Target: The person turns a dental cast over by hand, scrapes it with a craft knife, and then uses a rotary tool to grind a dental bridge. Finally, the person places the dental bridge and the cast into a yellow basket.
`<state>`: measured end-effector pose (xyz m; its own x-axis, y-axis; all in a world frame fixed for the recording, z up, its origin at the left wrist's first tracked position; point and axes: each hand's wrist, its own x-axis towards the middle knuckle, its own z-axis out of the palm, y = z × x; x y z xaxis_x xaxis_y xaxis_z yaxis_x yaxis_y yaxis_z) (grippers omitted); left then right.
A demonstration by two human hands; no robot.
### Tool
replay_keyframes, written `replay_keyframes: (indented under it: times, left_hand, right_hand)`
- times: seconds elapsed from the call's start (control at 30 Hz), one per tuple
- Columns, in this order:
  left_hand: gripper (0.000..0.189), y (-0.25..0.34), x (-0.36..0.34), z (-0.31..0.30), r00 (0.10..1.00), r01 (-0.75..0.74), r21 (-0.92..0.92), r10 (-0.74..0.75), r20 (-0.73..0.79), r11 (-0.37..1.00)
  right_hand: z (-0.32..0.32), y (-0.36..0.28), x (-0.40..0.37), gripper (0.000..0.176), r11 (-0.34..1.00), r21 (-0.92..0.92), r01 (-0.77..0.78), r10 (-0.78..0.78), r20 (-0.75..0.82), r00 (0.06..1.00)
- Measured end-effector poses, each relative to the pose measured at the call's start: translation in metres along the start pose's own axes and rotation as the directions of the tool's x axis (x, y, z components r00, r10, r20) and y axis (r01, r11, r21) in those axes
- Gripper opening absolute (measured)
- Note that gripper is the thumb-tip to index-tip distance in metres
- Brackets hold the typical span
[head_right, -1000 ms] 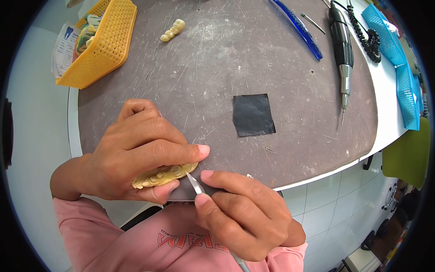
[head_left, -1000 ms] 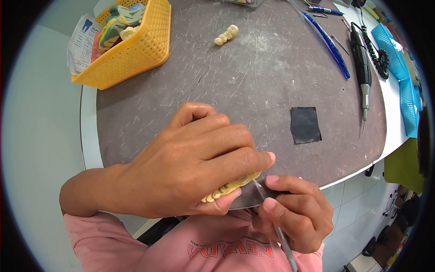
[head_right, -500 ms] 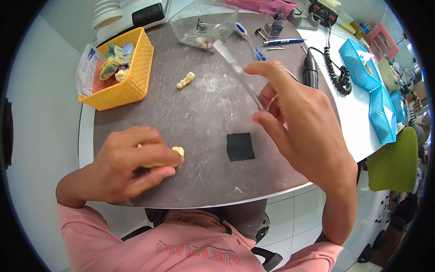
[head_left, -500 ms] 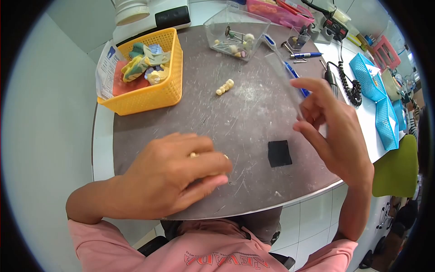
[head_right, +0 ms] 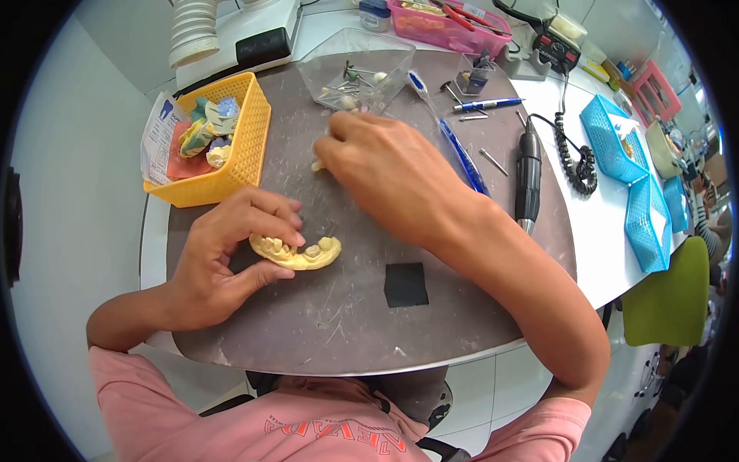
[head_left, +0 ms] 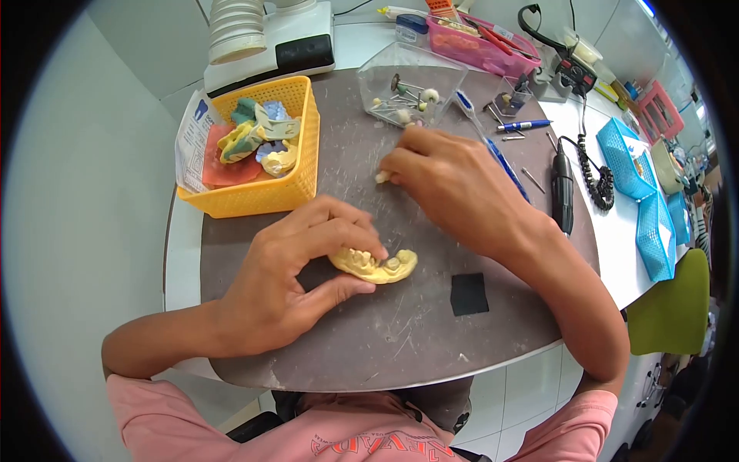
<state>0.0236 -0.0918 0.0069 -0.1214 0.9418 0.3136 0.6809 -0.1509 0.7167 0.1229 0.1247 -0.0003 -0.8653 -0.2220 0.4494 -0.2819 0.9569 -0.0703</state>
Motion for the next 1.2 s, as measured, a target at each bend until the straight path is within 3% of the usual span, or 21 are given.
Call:
replay_keyframes:
  times: [0.07,0.13,0.2,0.23,0.27,0.37,0.4,0.5,0.8,1.03,1.2]
  left_hand:
    - [0.028,-0.003,0.008,0.003,0.998,0.059,-0.145,-0.063,-0.02,0.988]
    - [0.03,-0.003,0.017,-0.001,0.997,0.074,-0.158,-0.07,0.031,0.985]
    - [0.032,-0.009,0.023,0.002,0.993,0.086,-0.169,-0.07,0.098,0.982]
    - [0.038,-0.015,0.024,0.008,0.994,0.098,-0.328,-0.076,0.079,0.94]
    - [0.044,-0.019,0.026,0.012,0.994,0.104,-0.479,-0.084,0.064,0.872]
    - [0.054,-0.029,0.028,0.011,0.995,0.037,-0.462,0.009,0.096,0.886]
    - [0.054,-0.03,0.029,0.01,0.995,0.046,-0.467,0.001,0.099,0.883]
    - [0.055,-0.03,0.03,0.009,0.996,0.055,-0.496,-0.013,0.088,0.866]
    - [0.056,-0.031,0.028,0.008,0.996,0.018,-0.519,0.032,0.087,0.855]
    - [0.058,-0.03,0.027,0.008,0.995,-0.004,-0.49,0.051,0.082,0.872]
    - [0.057,-0.03,0.027,0.007,0.995,-0.009,-0.482,0.056,0.083,0.876]
  right_hand:
    - [-0.013,-0.005,-0.005,0.01,0.963,0.2,-0.181,0.211,-0.144,0.967]
    - [-0.031,-0.01,-0.011,0.013,0.93,0.302,-0.207,0.267,-0.172,0.948]
    - [-0.047,-0.016,-0.019,0.013,0.591,0.635,-0.497,0.555,0.128,0.822]
    - [-0.049,-0.016,-0.024,0.017,0.447,0.737,-0.507,0.567,0.205,0.798]
    - [-0.048,-0.017,-0.026,0.017,0.448,0.735,-0.508,0.568,0.205,0.797]
    - [-0.047,-0.023,-0.026,0.022,0.181,0.851,-0.493,0.534,0.335,0.776]
    - [-0.046,-0.024,-0.026,0.022,0.172,0.85,-0.498,0.533,0.345,0.773]
    - [-0.042,-0.027,-0.025,0.021,0.385,0.82,-0.424,0.445,0.237,0.864]
    - [-0.041,-0.03,-0.025,0.018,0.469,0.791,-0.394,0.43,0.185,0.884]
    - [-0.041,-0.031,-0.026,0.019,0.45,0.784,-0.427,0.441,0.22,0.87]
    - [-0.038,-0.03,-0.027,0.02,0.51,0.778,-0.367,0.362,0.192,0.912]
